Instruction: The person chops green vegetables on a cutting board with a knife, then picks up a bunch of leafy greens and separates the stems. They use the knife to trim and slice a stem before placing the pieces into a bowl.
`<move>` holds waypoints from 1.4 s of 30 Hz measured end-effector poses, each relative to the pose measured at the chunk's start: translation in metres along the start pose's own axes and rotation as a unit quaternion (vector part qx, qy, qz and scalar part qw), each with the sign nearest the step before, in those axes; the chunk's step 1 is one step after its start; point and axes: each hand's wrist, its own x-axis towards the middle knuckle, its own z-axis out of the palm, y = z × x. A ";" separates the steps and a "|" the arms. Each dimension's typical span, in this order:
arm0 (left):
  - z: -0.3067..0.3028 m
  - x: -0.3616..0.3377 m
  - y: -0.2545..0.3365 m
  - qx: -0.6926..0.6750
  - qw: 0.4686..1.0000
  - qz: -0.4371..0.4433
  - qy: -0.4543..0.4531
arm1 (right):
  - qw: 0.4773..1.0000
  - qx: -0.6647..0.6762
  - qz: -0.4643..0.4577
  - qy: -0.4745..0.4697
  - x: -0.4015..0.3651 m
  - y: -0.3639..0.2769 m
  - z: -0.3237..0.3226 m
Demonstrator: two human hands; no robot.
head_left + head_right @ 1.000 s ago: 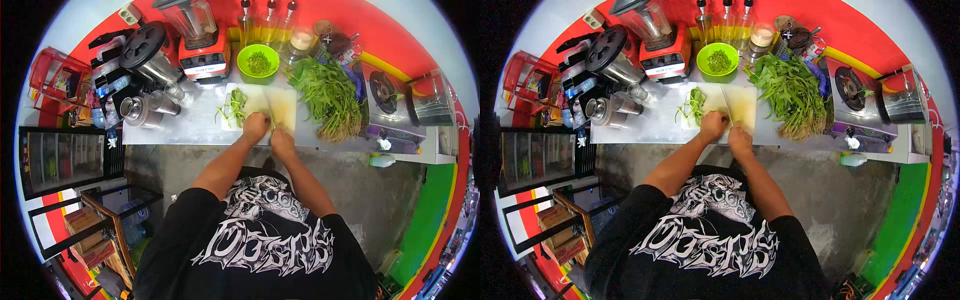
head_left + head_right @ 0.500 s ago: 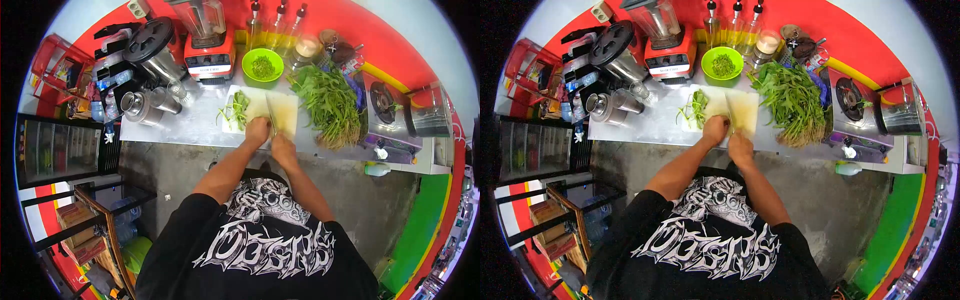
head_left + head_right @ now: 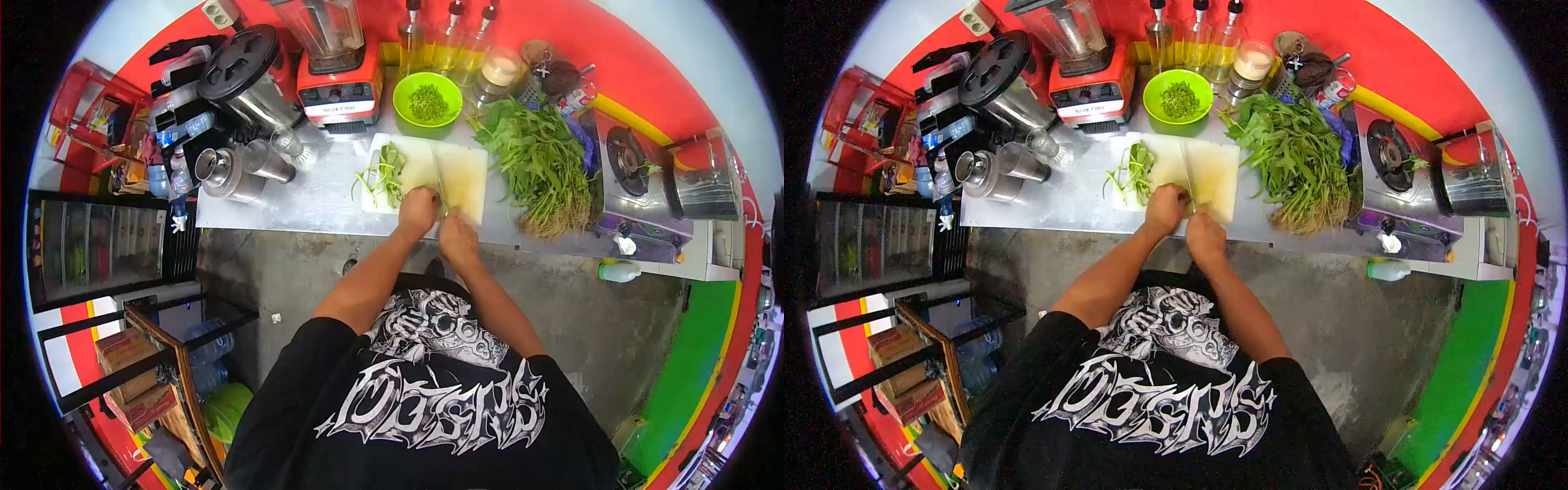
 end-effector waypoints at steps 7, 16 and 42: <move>-0.008 -0.003 0.008 -0.001 1.000 -0.014 0.006 | 0.994 -0.009 -0.106 0.010 -0.004 0.004 -0.004; -0.015 -0.005 0.009 0.038 0.999 -0.031 -0.013 | 0.998 0.001 -0.054 -0.011 -0.003 -0.009 -0.016; -0.010 -0.005 0.006 0.079 0.996 -0.027 -0.015 | 0.999 0.030 -0.021 -0.033 0.008 0.000 -0.001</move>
